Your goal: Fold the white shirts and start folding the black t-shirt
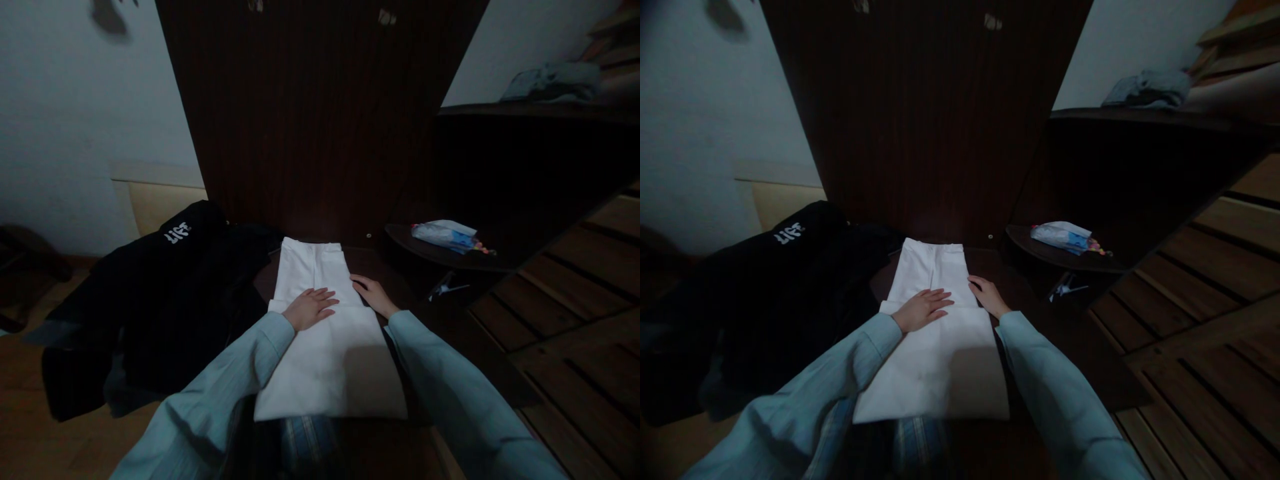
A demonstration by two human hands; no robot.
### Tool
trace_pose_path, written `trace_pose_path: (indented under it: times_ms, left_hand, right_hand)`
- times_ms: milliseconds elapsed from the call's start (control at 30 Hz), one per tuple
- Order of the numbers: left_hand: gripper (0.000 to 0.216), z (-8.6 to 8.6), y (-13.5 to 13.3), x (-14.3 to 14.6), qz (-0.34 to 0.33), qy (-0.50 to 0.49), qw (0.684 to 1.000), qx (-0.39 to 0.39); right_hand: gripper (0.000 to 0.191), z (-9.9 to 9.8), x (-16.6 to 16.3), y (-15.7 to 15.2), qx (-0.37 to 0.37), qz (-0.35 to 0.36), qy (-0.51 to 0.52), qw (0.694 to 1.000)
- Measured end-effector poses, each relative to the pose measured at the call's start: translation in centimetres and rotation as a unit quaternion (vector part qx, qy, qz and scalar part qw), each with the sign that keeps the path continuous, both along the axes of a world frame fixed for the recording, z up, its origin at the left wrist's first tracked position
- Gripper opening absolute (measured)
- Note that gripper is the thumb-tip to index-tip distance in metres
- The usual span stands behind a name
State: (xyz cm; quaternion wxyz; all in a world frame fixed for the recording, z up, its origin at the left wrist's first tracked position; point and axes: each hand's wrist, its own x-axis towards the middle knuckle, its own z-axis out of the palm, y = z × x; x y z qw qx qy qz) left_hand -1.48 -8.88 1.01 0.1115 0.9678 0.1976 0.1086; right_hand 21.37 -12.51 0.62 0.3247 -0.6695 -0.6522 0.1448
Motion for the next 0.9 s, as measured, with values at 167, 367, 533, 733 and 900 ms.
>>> trace_pose_path:
  times_ms: [167, 367, 533, 733, 900]
  left_hand:
    - [0.039, 0.2, 1.3, 0.4, 0.024, -0.02, 0.999, 0.017]
    - [0.051, 1.8, -1.4, -4.8, 0.046, -0.076, 0.996, -0.012]
    - [0.047, 1.9, -6.1, -12.5, 0.03, -0.023, 0.997, -0.062]
    - [0.09, 0.2, -8.0, -15.7, 0.019, 0.052, 0.997, -0.05]
    - [0.08, -0.5, -8.0, -15.2, 0.035, 0.062, 0.997, -0.015]
  right_hand:
    - [0.035, -0.2, -1.5, -5.5, 0.051, 0.046, -0.024, 0.997]
    - [0.037, 0.0, -1.1, -12.3, 0.05, 0.098, -0.111, 0.988]
    - [0.058, -1.1, 0.3, -16.3, -0.009, 0.122, -0.146, 0.982]
    - [0.094, -2.2, 0.0, -17.6, -0.031, 0.167, -0.229, 0.959]
    - [0.068, -3.1, -0.4, -17.6, -0.002, 0.148, -0.295, 0.944]
